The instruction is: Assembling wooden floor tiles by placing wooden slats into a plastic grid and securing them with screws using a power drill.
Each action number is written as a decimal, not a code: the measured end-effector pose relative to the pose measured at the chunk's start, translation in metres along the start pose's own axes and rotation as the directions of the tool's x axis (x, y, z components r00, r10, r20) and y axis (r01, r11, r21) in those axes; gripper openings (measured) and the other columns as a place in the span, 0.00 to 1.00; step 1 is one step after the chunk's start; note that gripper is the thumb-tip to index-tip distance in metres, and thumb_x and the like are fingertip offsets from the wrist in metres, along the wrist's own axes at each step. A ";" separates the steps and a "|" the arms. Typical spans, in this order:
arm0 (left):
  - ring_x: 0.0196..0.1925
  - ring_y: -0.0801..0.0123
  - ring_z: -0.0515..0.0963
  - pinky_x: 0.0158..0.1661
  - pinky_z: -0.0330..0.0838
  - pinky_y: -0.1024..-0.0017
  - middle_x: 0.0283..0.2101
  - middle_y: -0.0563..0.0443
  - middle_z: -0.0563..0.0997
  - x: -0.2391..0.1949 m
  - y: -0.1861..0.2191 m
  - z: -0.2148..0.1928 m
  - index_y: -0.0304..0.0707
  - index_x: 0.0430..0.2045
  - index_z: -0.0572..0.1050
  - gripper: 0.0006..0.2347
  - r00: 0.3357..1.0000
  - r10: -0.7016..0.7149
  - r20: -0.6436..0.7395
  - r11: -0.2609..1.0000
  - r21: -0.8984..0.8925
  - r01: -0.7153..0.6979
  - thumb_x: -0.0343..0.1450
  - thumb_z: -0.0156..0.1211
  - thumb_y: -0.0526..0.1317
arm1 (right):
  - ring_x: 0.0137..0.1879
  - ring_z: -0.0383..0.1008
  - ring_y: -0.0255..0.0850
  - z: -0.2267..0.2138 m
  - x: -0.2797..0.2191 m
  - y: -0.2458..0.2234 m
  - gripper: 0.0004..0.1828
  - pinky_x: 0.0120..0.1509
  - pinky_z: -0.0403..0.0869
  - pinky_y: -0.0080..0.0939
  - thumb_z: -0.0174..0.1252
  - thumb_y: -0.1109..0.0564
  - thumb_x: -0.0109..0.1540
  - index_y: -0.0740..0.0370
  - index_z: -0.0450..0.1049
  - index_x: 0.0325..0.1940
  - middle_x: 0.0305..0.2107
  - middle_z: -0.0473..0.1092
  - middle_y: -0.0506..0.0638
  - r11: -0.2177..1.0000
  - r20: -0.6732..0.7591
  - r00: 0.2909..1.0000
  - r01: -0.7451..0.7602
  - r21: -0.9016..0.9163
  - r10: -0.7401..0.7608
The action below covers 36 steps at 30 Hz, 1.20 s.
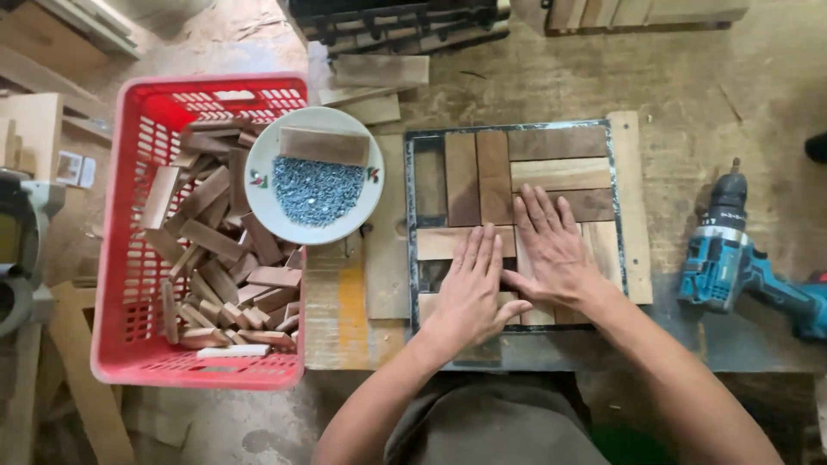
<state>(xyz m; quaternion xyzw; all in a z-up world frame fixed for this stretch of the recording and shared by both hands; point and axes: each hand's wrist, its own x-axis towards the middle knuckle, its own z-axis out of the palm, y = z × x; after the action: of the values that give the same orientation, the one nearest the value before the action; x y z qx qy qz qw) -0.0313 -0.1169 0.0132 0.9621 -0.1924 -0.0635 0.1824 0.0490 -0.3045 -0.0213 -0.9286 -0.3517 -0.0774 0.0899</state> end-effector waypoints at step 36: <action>0.77 0.29 0.42 0.69 0.45 0.29 0.75 0.36 0.55 -0.138 -0.059 0.000 0.36 0.48 0.76 0.17 0.905 -0.186 -0.382 0.937 -0.346 0.046 0.67 0.70 0.42 | 0.44 0.73 0.48 -0.038 -0.018 -0.084 0.25 0.49 0.73 0.48 0.56 0.36 0.63 0.59 0.73 0.51 0.41 0.73 0.56 0.913 -0.070 0.946 0.323 0.248 -0.316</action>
<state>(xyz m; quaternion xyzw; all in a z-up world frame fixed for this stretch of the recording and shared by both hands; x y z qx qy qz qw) -0.1377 -0.0121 -0.0012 0.9196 -0.0784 0.0969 0.3725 -0.0232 -0.2630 0.0208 -0.8379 -0.5044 -0.0582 0.2003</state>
